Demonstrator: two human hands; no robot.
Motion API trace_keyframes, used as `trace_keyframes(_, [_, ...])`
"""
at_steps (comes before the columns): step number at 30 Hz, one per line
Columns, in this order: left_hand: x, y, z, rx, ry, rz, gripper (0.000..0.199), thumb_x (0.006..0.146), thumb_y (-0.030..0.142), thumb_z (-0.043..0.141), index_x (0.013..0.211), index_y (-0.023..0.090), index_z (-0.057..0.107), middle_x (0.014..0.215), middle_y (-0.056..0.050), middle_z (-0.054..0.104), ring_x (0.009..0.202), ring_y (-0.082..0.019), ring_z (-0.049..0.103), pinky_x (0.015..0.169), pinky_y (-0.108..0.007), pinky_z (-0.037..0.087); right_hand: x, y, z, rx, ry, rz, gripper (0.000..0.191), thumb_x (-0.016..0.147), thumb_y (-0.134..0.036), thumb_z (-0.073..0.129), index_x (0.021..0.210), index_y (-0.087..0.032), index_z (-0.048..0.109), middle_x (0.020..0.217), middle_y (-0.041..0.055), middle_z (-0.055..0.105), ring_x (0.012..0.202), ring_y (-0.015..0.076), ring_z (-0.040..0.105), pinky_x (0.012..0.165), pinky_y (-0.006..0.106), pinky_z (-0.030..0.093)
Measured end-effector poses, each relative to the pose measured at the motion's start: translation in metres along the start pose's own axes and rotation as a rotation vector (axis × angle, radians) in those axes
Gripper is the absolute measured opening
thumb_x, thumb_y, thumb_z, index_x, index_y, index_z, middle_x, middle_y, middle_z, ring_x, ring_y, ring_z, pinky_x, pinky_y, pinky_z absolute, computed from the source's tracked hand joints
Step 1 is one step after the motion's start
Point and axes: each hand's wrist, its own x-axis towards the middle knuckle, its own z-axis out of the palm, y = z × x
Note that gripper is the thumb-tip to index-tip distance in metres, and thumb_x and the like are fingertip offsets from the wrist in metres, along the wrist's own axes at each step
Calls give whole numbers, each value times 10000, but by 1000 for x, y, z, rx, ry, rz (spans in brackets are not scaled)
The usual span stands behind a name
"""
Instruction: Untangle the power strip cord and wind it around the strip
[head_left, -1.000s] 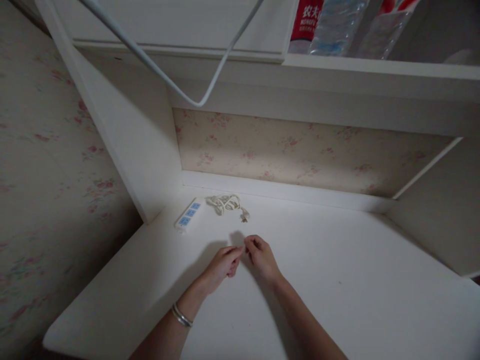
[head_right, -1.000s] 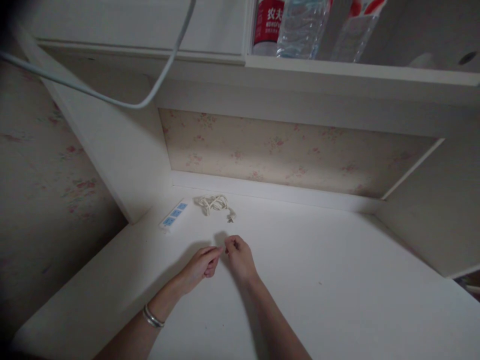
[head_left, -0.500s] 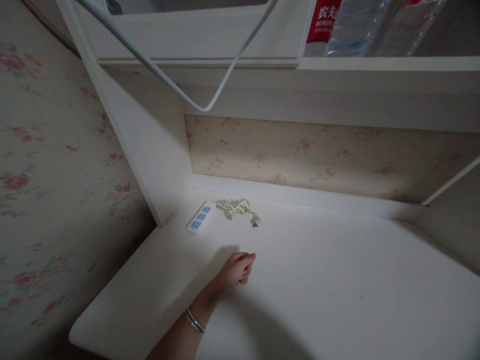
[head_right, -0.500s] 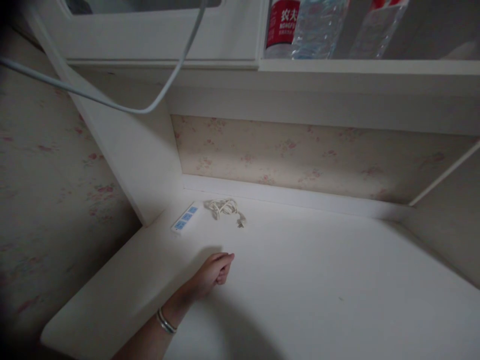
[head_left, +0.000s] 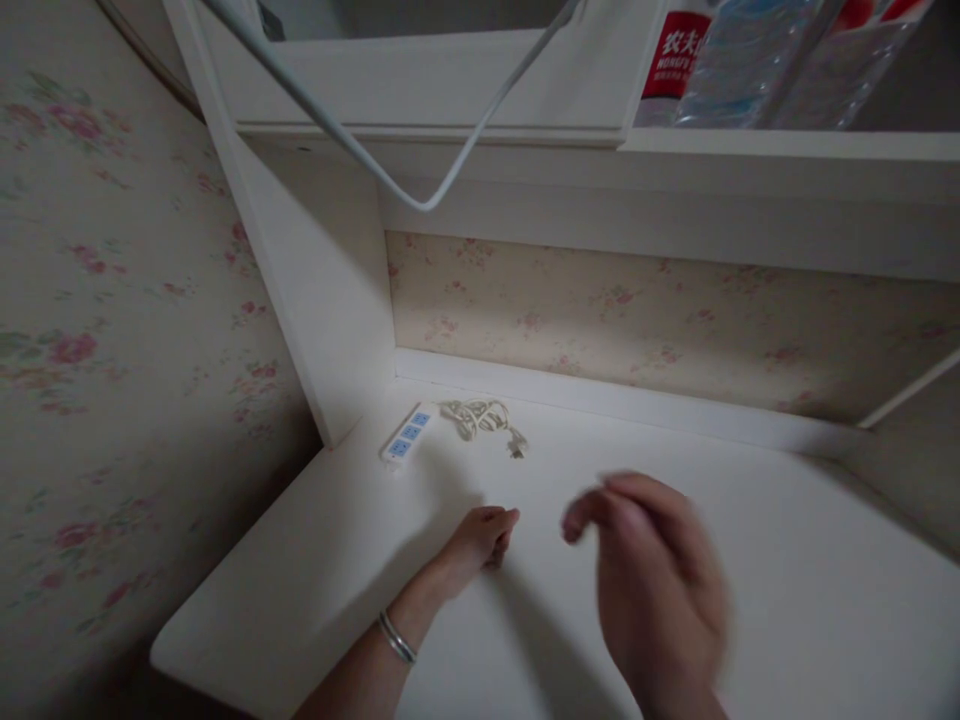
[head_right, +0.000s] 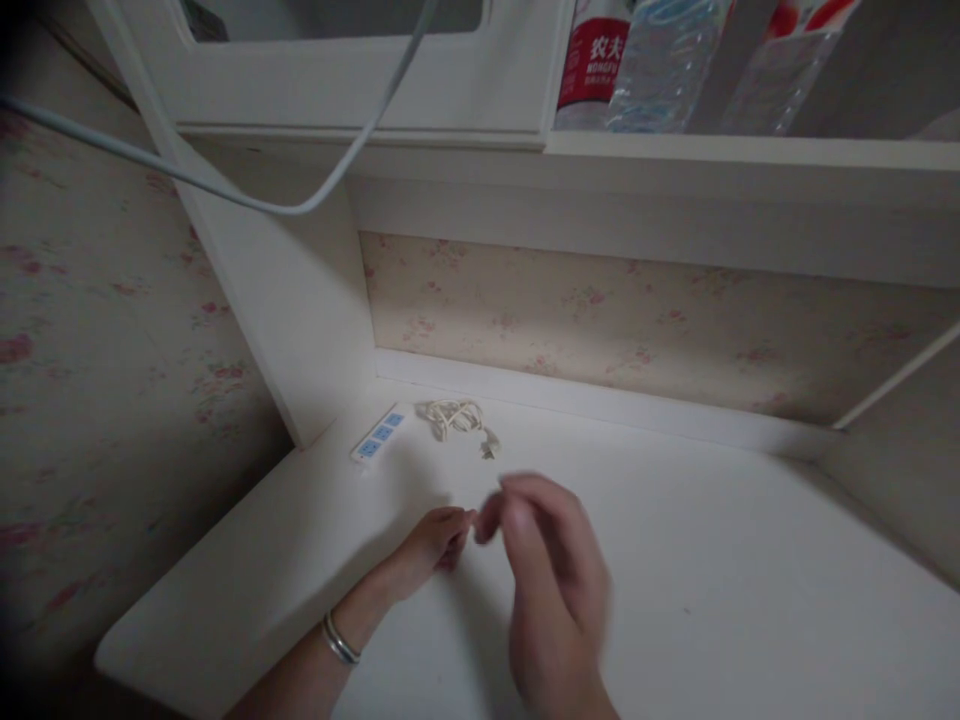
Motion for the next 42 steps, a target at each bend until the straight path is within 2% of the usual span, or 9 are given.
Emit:
trace_keyframes(5, [-3, 3, 1, -59, -13, 8, 413, 717, 507, 620, 597, 208, 361, 470, 105, 306, 399, -41, 221, 429, -244, 162, 53, 77, 42, -262, -159, 299, 273, 861, -339, 527, 1061, -180, 624, 953, 64, 653, 718, 182, 638, 662, 337, 530])
trace_keyframes(9, [-4, 5, 1, -53, -22, 3, 417, 722, 506, 613, 582, 204, 361, 466, 102, 312, 390, -36, 225, 425, -238, 157, 81, 125, 44, -654, -124, 439, 477, 844, -366, 499, 1273, -158, 518, 1321, 186, 469, 1018, 263, 607, 870, 390, 462])
trace_keyframes(13, [-3, 6, 0, -63, -23, -18, 420, 735, 496, 611, 582, 200, 357, 474, 101, 310, 393, -32, 221, 429, -232, 152, 95, 145, 40, -773, -187, 454, 585, 873, -419, 460, 1415, -216, 378, 1271, 184, 521, 1049, 306, 594, 897, 444, 420])
trace_keyframes(16, [-2, 5, 0, -67, -31, -17, 421, 747, 496, 606, 588, 200, 351, 480, 100, 310, 397, -32, 222, 432, -228, 154, 97, 150, 43, -883, -263, 415, 477, 906, -400, 400, 1364, -278, 455, 1209, 135, 585, 984, 280, 619, 855, 423, 431])
trace_keyframes(21, [0, 2, -2, -42, -9, -4, 414, 761, 501, 585, 591, 205, 350, 481, 99, 307, 392, -39, 236, 421, -226, 173, 83, 144, 44, -867, -239, 345, 391, 929, -385, 342, 1186, -260, 610, 1205, 101, 582, 944, 226, 622, 837, 357, 435])
trace_keyframes(26, [9, -6, -11, 144, 272, 172, 332, 783, 474, 563, 659, 185, 458, 540, 71, 398, 432, -52, 322, 420, -202, 222, 44, 134, 26, -589, -178, 190, 384, 918, -410, 370, 1109, -213, 639, 1120, 85, 618, 959, 187, 593, 864, 299, 431])
trace_keyframes(30, [15, -14, -17, 296, 425, 335, 239, 790, 357, 566, 937, 168, 576, 871, -28, 584, 545, -67, 469, 434, -175, 318, 6, 129, 6, -306, -114, 204, 380, 870, -462, 489, 1104, -196, 628, 1010, 64, 657, 802, 178, 581, 751, 300, 458])
trace_keyframes(35, [17, -21, -16, 396, 409, 413, 374, 803, 289, 539, 1163, 189, 549, 1202, -102, 511, 675, -96, 558, 404, -158, 397, -19, 119, -6, -180, -76, 250, 379, 834, -461, 561, 1068, -172, 636, 867, 44, 662, 703, 161, 550, 658, 279, 446])
trace_keyframes(42, [14, -19, -15, 424, 397, 399, 400, 822, 363, 540, 1181, 189, 559, 1157, -99, 538, 646, -99, 567, 379, -166, 431, -20, 113, -9, -186, -153, 43, 205, 862, -337, 574, 1002, -204, 641, 1009, 66, 653, 929, 188, 594, 835, 317, 476])
